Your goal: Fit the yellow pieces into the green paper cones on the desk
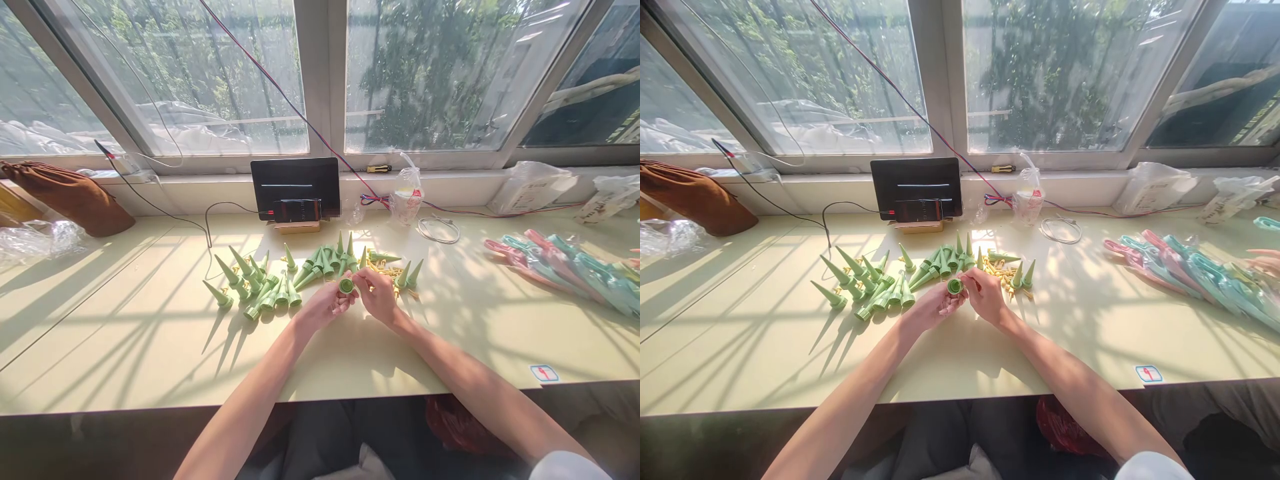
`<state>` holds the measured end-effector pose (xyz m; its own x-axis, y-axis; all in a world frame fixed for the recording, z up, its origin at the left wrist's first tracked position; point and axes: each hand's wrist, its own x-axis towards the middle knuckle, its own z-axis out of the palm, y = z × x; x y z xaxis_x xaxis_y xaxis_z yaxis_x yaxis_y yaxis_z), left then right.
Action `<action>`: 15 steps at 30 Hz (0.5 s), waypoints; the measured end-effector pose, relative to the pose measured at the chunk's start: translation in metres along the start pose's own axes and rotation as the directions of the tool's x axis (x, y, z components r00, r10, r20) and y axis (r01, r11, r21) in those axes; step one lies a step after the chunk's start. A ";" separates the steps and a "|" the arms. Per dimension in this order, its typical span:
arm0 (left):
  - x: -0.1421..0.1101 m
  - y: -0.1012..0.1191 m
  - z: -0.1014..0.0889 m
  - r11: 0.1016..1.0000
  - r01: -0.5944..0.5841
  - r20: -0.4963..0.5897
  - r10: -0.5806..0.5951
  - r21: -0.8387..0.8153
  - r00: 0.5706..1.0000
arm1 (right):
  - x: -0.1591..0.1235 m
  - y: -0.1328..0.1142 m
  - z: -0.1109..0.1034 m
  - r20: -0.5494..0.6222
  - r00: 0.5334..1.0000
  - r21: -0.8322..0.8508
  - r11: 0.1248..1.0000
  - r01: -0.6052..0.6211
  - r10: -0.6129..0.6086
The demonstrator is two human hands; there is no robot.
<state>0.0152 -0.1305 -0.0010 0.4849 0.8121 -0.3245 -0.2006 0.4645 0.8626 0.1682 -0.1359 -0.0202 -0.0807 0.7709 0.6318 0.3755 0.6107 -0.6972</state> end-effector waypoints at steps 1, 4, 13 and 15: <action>0.000 0.000 0.001 0.999 -0.019 -0.009 0.019 0.026 1.000 | 0.000 0.000 0.000 0.013 1.000 0.011 1.000 -0.015 0.015; 0.000 -0.001 0.001 0.990 -0.059 -0.053 0.066 0.126 0.996 | -0.001 0.000 -0.001 0.028 0.999 0.037 0.999 -0.038 0.037; -0.005 -0.001 0.004 0.896 -0.280 -0.088 0.327 0.345 0.941 | 0.000 0.001 0.002 0.014 0.995 0.040 0.994 -0.099 0.099; -0.005 -0.002 0.004 0.870 -0.296 -0.103 0.362 0.395 0.927 | 0.000 0.002 0.002 0.011 0.992 0.027 0.992 -0.125 0.125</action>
<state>0.0164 -0.1365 0.0007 0.2892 0.9568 -0.0287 0.0185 0.0244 0.9995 0.1668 -0.1345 -0.0220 -0.0435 0.8429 0.5363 0.3574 0.5144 -0.7795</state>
